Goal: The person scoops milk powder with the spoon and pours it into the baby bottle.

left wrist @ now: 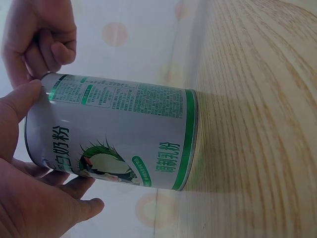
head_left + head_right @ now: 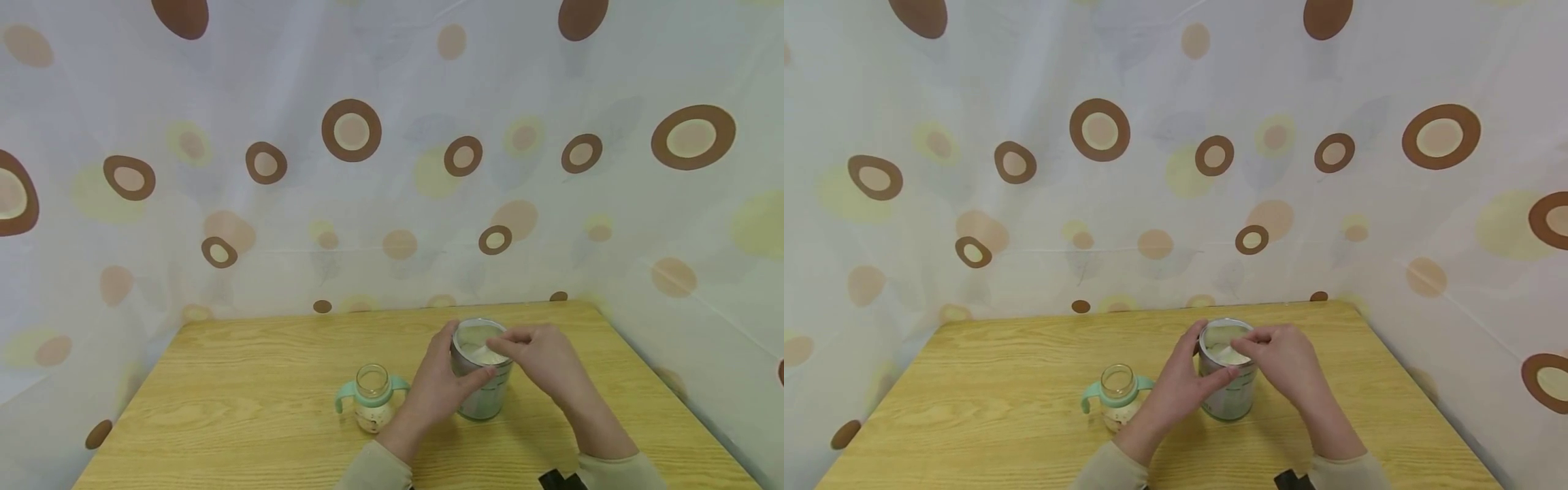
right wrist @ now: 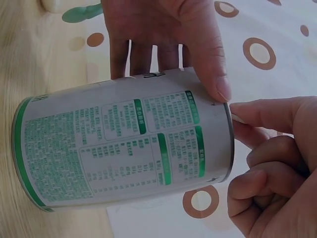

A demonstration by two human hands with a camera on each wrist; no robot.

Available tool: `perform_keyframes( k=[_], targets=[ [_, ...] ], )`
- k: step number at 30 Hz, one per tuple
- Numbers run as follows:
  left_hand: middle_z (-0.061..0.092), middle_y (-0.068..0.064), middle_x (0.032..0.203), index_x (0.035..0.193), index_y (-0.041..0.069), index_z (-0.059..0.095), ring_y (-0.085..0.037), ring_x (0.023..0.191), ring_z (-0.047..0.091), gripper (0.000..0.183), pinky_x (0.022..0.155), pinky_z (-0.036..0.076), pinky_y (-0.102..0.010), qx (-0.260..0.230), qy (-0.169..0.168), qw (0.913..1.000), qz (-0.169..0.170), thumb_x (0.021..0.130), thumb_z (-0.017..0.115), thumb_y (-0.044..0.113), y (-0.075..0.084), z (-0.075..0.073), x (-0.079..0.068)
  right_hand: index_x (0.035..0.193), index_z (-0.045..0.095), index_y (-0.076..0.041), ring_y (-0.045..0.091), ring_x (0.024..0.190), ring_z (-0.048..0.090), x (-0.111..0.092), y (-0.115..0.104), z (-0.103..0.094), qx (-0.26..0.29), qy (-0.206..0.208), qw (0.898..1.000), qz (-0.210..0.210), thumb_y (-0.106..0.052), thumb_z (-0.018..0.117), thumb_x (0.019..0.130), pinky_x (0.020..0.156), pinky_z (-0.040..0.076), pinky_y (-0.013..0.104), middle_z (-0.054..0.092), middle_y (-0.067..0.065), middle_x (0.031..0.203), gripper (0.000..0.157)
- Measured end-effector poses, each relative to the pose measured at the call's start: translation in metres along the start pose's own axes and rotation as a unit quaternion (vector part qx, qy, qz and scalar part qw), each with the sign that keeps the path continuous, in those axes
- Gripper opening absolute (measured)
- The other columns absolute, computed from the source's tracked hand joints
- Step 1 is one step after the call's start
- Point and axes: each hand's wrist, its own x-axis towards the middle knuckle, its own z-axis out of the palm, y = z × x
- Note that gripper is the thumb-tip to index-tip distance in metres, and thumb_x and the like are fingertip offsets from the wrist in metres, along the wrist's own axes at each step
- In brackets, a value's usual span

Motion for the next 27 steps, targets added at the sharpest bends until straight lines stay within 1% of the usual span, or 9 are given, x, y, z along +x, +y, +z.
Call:
perform_keyframes(
  k=[5, 10, 14, 18, 20, 23, 26, 27],
  targets=[
    [0.048, -0.009, 0.162, 0.171, 0.013, 0.034, -0.029, 0.143, 0.053, 0.092, 0.117, 0.046, -0.059, -0.006, 0.001, 1.0000, 0.004, 0.101, 0.083, 0.046, 0.001, 0.000, 0.000, 0.120, 0.085, -0.011, 0.043, 0.137, 0.058, -0.002, 0.002, -0.007, 0.016, 0.020, 1.000, 0.009, -0.050, 0.076, 0.104, 0.106, 0.048, 0.068, 0.071, 0.015, 0.143, 0.044],
    [0.048, -0.008, 0.162, 0.171, 0.014, 0.035, -0.030, 0.145, 0.051, 0.091, 0.118, 0.044, -0.060, -0.008, 0.002, 1.0000, 0.003, 0.100, 0.084, 0.045, 0.001, 0.001, 0.000, 0.124, 0.084, -0.010, 0.044, 0.142, 0.054, -0.005, 0.008, -0.013, 0.036, 0.034, 0.999, 0.019, -0.052, 0.075, 0.105, 0.110, 0.043, 0.073, 0.070, 0.014, 0.146, 0.047],
    [0.048, -0.007, 0.161, 0.170, 0.015, 0.036, -0.029, 0.146, 0.051, 0.090, 0.119, 0.044, -0.060, -0.015, 0.001, 0.9999, 0.005, 0.100, 0.084, 0.043, 0.002, 0.001, 0.000, 0.128, 0.083, -0.011, 0.043, 0.141, 0.055, -0.010, 0.012, -0.018, 0.025, 0.045, 0.998, 0.024, -0.058, 0.073, 0.105, 0.108, 0.046, 0.071, 0.069, 0.014, 0.147, 0.053],
    [0.049, -0.006, 0.160, 0.169, 0.017, 0.038, -0.028, 0.145, 0.052, 0.088, 0.119, 0.044, -0.059, -0.019, 0.002, 0.9998, 0.008, 0.100, 0.085, 0.042, 0.003, 0.000, 0.000, 0.133, 0.081, -0.011, 0.045, 0.140, 0.057, -0.014, 0.016, -0.022, 0.004, 0.051, 0.999, 0.017, -0.062, 0.068, 0.106, 0.105, 0.049, 0.071, 0.069, 0.015, 0.147, 0.060],
    [0.049, -0.006, 0.159, 0.169, 0.018, 0.038, -0.029, 0.145, 0.052, 0.088, 0.119, 0.043, -0.060, -0.018, 0.002, 0.9998, 0.008, 0.099, 0.086, 0.042, 0.002, 0.000, 0.000, 0.133, 0.081, -0.011, 0.044, 0.136, 0.061, -0.015, 0.019, -0.024, -0.012, 0.059, 0.998, 0.009, -0.063, 0.066, 0.107, 0.102, 0.051, 0.069, 0.071, 0.016, 0.144, 0.060],
    [0.049, -0.008, 0.160, 0.170, 0.017, 0.037, -0.031, 0.145, 0.052, 0.089, 0.119, 0.043, -0.062, -0.017, 0.002, 0.9998, 0.008, 0.100, 0.085, 0.042, 0.001, 0.000, 0.000, 0.129, 0.083, -0.012, 0.040, 0.127, 0.066, -0.018, 0.024, -0.025, -0.036, 0.071, 0.997, 0.000, -0.061, 0.067, 0.108, 0.095, 0.056, 0.060, 0.075, 0.014, 0.138, 0.055],
    [0.049, -0.008, 0.160, 0.170, 0.017, 0.037, -0.032, 0.146, 0.052, 0.090, 0.119, 0.043, -0.063, -0.015, 0.003, 0.9999, 0.008, 0.099, 0.086, 0.041, 0.001, 0.000, -0.001, 0.127, 0.084, -0.013, 0.036, 0.121, 0.069, -0.020, 0.028, -0.026, -0.051, 0.081, 0.995, -0.004, -0.058, 0.067, 0.108, 0.089, 0.058, 0.053, 0.077, 0.013, 0.134, 0.052],
    [0.049, -0.008, 0.160, 0.170, 0.016, 0.037, -0.033, 0.146, 0.052, 0.090, 0.119, 0.043, -0.064, -0.015, 0.002, 0.9999, 0.008, 0.099, 0.086, 0.041, 0.001, 0.000, -0.001, 0.127, 0.084, -0.012, 0.036, 0.121, 0.069, -0.021, 0.029, -0.027, -0.051, 0.082, 0.995, -0.005, -0.058, 0.068, 0.108, 0.088, 0.058, 0.053, 0.077, 0.014, 0.134, 0.052]
  ],
)
